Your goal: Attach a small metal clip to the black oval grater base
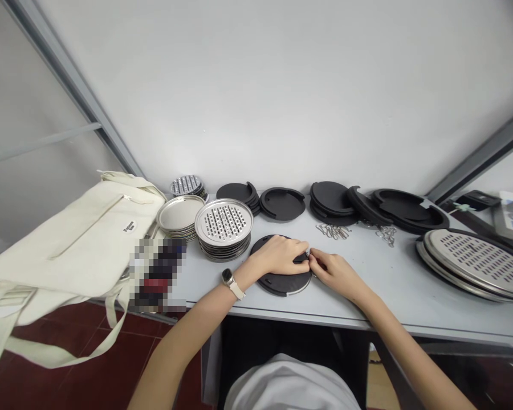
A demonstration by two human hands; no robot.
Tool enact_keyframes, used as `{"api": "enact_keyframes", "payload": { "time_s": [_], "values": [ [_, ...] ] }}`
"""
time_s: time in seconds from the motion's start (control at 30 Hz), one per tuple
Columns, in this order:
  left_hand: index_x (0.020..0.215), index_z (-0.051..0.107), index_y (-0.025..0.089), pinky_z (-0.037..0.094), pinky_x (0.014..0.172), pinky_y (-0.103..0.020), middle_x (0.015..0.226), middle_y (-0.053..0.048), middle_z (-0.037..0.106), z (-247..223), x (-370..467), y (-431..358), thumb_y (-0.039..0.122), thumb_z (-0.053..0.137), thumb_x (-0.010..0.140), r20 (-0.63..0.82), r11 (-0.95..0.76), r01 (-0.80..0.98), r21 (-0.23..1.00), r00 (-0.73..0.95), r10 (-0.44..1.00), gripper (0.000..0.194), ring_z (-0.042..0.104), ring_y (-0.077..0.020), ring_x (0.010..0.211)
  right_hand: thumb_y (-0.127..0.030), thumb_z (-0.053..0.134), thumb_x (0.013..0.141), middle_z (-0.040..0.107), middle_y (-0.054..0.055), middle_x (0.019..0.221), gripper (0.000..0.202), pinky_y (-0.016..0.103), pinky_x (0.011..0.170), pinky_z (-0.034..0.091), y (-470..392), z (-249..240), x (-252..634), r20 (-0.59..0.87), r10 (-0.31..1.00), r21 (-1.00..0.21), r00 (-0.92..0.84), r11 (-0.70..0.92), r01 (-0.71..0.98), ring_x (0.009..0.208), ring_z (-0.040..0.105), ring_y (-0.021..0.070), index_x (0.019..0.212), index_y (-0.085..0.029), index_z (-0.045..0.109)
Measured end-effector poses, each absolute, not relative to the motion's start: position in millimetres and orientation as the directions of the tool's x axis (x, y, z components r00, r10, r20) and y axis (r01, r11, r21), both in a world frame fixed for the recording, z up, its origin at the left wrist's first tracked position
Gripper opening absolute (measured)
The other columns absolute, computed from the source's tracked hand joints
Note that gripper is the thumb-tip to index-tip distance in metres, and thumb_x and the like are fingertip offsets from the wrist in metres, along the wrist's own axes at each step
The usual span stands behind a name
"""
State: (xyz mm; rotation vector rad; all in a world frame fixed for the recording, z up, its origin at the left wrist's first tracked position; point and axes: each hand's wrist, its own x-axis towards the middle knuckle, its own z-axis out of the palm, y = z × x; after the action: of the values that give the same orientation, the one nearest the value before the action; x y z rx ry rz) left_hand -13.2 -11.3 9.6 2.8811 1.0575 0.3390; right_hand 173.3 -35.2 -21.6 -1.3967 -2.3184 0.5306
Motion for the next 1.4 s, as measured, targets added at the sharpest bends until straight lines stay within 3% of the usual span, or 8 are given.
{"api": "enact_keyframes", "payload": {
  "time_s": [1.4],
  "values": [
    [0.088,0.054,0.019,0.037,0.059,-0.029,0.085,-0.004,0.066,11.1,-13.3,-13.6,0.038,0.047,0.084,0.187,-0.753,0.643,0.141,0.729,0.658,0.02,0.061,-0.0196,0.072,-0.032,0.032,0.091,0.057,0.0,0.059,0.027,0.024,0.053,0.033,-35.2,-22.3,175.2,0.119,0.889,-0.504,-0.442,0.438,0.745,0.049,0.05,0.0147,0.072,-0.022,0.048]
  ]
}}
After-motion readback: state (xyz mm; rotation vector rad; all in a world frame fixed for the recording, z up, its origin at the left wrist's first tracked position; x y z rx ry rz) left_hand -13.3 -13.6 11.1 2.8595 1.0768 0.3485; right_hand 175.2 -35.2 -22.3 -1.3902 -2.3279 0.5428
